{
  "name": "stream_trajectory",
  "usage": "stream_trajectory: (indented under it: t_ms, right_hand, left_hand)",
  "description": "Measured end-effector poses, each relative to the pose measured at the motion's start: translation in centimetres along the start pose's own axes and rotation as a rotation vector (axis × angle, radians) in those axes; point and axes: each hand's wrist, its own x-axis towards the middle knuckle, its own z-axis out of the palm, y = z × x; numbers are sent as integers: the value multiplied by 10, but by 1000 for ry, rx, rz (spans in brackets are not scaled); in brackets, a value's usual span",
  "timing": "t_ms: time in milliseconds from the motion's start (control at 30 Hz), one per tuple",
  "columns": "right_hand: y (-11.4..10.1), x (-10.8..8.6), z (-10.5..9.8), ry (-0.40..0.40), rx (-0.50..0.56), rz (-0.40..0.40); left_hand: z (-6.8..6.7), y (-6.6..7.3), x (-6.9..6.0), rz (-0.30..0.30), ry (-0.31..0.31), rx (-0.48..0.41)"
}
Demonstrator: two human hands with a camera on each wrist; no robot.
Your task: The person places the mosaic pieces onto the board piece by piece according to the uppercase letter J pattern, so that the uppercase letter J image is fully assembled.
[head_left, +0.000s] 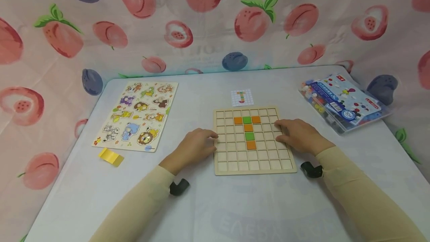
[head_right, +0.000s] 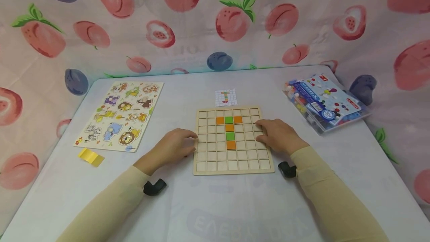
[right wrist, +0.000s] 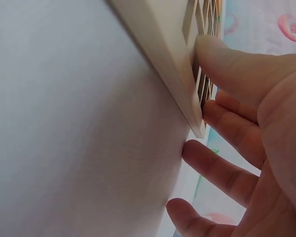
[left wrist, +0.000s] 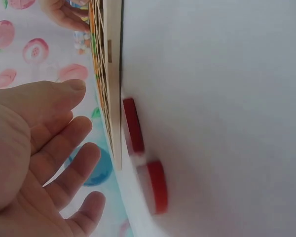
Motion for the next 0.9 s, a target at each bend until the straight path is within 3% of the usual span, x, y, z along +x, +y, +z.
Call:
stream_trajectory:
  t_ms: [300, 900]
  right_hand:
    - [0, -1, -1, -2, 5, -2]
    - [-2, 0, -1, -6, -4, 5]
  left_hand:
    - [0, -10, -9, -69, -7, 8]
    - [-4, -25, -23, -113, -30, -9]
